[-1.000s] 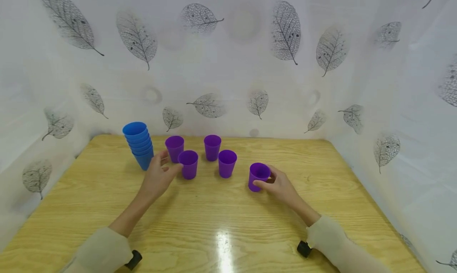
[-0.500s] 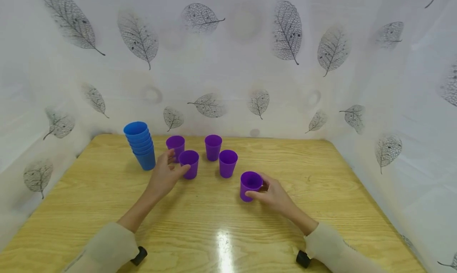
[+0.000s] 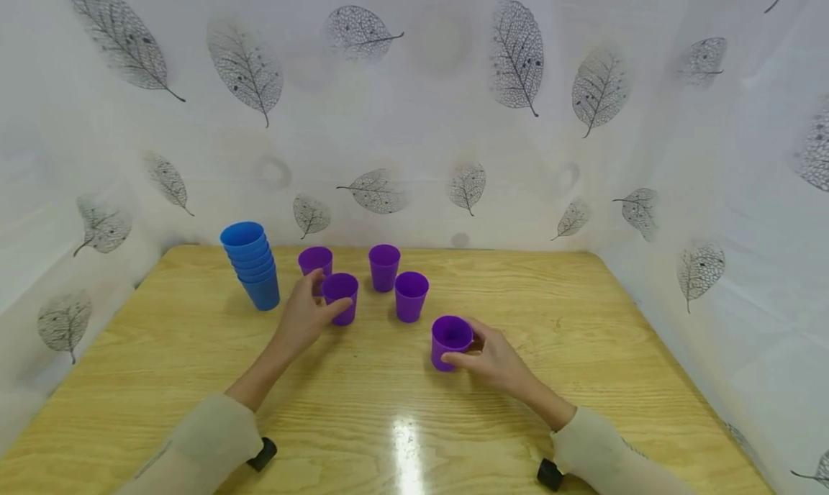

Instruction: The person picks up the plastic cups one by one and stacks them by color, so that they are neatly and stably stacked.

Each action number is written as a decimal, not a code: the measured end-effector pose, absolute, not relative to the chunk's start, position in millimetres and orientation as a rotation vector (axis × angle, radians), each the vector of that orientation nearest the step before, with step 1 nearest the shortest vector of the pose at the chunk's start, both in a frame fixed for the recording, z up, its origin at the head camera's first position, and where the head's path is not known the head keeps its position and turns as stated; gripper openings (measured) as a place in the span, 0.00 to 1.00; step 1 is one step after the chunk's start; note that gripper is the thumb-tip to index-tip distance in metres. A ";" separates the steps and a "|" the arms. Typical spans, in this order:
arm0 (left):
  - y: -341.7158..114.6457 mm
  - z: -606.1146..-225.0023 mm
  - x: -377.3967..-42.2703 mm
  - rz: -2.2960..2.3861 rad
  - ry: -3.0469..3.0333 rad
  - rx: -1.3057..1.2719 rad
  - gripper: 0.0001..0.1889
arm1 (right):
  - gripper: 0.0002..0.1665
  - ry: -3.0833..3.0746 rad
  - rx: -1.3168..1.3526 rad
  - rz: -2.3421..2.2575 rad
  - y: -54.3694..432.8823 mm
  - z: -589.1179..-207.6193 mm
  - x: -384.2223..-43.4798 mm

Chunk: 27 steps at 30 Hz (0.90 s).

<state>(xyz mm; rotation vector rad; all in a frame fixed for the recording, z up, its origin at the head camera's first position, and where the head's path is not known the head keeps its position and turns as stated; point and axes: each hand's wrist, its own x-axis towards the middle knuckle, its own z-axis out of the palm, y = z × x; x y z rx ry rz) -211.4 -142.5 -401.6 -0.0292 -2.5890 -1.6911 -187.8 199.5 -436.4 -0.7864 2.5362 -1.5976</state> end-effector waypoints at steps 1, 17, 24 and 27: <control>-141.5 -402.3 -212.6 -1.687 -2.594 -0.029 0.47 | 0.28 2.531 -0.792 -1.600 199.5 -436.3 -187.7; -134.6 -410.3 -222.0 -1.600 -2.673 0.018 0.46 | 0.30 2.556 -0.803 -1.576 200.0 -434.6 -184.7; -135.1 -412.3 -219.9 -1.630 -2.638 0.028 0.44 | 0.30 2.552 -0.792 -1.571 199.5 -434.0 -185.2; -135.2 -412.8 -219.2 -1.662 -2.617 0.035 0.44 | 0.30 2.550 -0.794 -1.569 199.5 -433.8 -185.2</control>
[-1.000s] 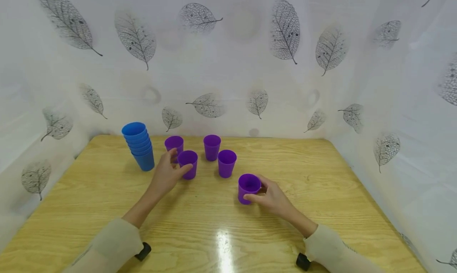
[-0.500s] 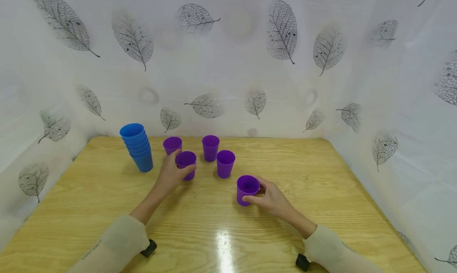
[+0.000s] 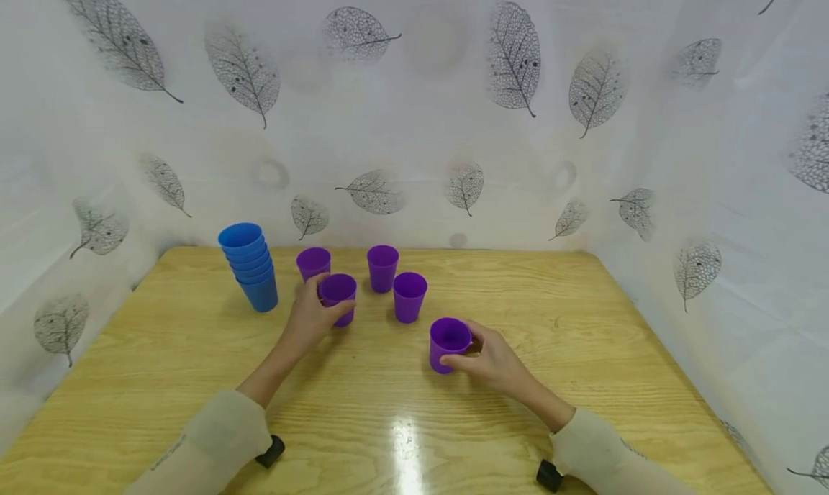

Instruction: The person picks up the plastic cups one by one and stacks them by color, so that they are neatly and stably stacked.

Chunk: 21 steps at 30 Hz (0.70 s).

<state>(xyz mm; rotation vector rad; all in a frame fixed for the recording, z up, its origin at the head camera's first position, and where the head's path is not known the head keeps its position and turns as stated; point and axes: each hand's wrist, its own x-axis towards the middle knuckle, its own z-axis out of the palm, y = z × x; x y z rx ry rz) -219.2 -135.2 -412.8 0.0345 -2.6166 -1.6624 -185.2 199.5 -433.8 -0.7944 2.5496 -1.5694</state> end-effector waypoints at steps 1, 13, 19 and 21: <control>-135.2 -413.1 -219.1 -1.672 -2.613 0.037 0.44 | 0.30 2.547 -0.795 -1.572 199.6 -433.5 -184.9; -137.6 -413.5 -217.2 -1.683 -2.603 0.015 0.44 | 0.30 2.538 -0.783 -1.565 200.4 -434.3 -185.7; -137.9 -407.8 -209.8 -1.661 -2.599 -0.026 0.42 | 0.30 2.532 -0.785 -1.571 200.9 -433.2 -185.3; -138.2 -405.4 -206.0 -1.666 -2.599 -0.043 0.42 | 0.30 2.533 -0.784 -1.568 201.3 -433.5 -185.5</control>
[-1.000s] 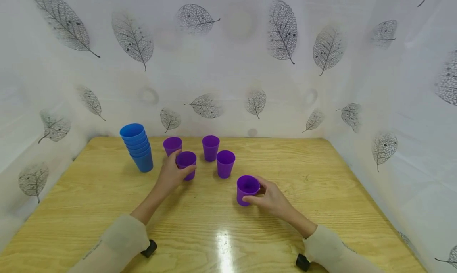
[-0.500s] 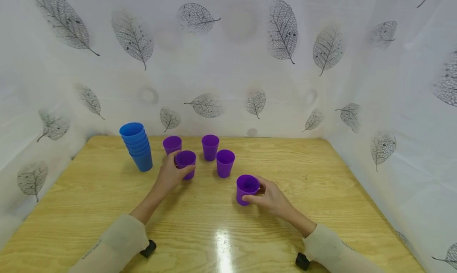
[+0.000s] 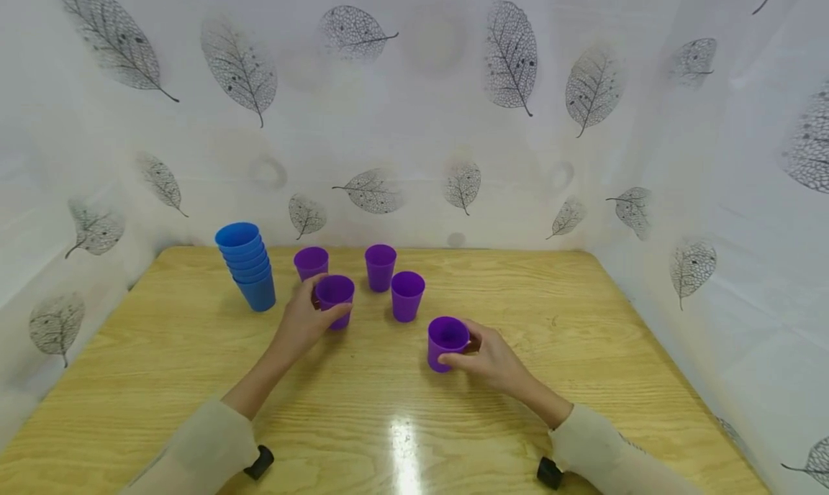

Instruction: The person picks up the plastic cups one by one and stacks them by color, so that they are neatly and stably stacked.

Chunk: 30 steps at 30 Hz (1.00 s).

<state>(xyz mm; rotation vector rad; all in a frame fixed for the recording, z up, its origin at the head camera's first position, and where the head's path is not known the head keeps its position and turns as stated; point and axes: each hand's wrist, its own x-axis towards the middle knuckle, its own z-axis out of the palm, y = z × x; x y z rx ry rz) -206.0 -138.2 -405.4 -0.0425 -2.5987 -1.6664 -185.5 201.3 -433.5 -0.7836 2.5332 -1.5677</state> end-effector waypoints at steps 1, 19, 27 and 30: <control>-138.2 -404.1 -203.9 -1.673 -2.599 -0.052 0.42 | 0.30 2.532 -0.782 -1.567 201.4 -433.7 -185.7; -112.6 -376.7 -173.3 -1.888 -2.483 -0.263 0.37 | 0.30 2.535 -0.736 -1.543 202.3 -435.5 -185.9; -88.2 -365.3 -169.4 -1.916 -2.481 -0.358 0.39 | 0.30 2.553 -0.733 -1.534 202.5 -434.2 -185.4; -80.7 -361.6 -168.1 -1.938 -2.475 -0.373 0.40 | 0.30 2.546 -0.745 -1.532 201.6 -433.4 -185.2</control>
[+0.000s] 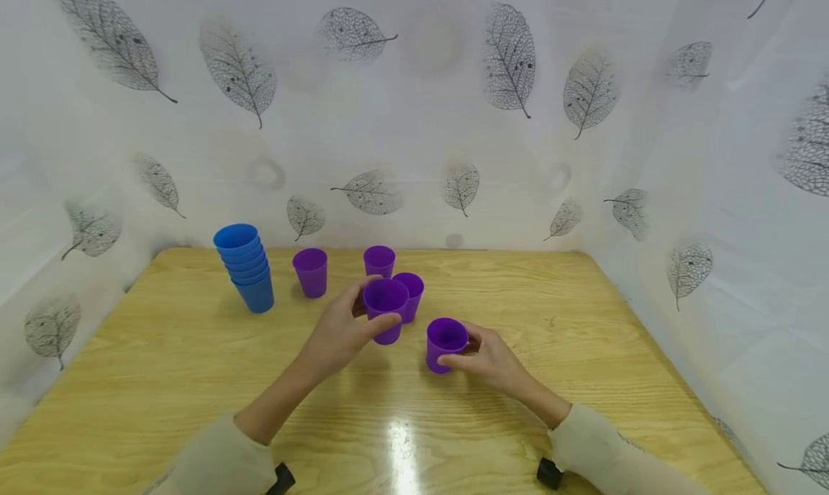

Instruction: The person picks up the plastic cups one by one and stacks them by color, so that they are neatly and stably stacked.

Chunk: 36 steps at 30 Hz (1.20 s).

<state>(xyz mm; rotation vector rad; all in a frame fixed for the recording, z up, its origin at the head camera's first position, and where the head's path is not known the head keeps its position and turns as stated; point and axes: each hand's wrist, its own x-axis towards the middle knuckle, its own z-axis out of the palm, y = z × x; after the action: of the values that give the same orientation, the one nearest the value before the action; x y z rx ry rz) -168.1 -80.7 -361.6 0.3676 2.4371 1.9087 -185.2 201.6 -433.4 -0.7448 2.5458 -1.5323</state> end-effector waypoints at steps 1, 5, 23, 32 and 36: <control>-78.4 -360.8 -167.8 1.912 2.429 0.375 0.40 | 0.30 2.543 -0.747 -1.533 201.3 -433.1 -185.2; -68.8 -357.5 -167.4 1.934 2.403 0.416 0.40 | 0.30 2.530 -0.753 -1.543 201.0 -433.7 -185.8; -27.6 -341.6 -167.9 2.039 2.304 0.596 0.36 | 0.31 2.491 -0.709 -1.554 200.1 -433.3 -186.6; -13.9 -348.5 -169.0 2.042 2.265 0.630 0.37 | 0.33 2.505 -0.706 -1.537 200.3 -432.0 -186.2; -8.5 -354.8 -170.4 2.020 2.251 0.626 0.38 | 0.31 2.524 -0.696 -1.519 200.8 -431.1 -185.0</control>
<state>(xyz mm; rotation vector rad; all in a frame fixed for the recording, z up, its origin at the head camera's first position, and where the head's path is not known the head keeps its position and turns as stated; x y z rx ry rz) -170.4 -8.5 -354.8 0.6260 2.2513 2.0201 -185.0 200.8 -431.1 -0.6959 2.5243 -1.5187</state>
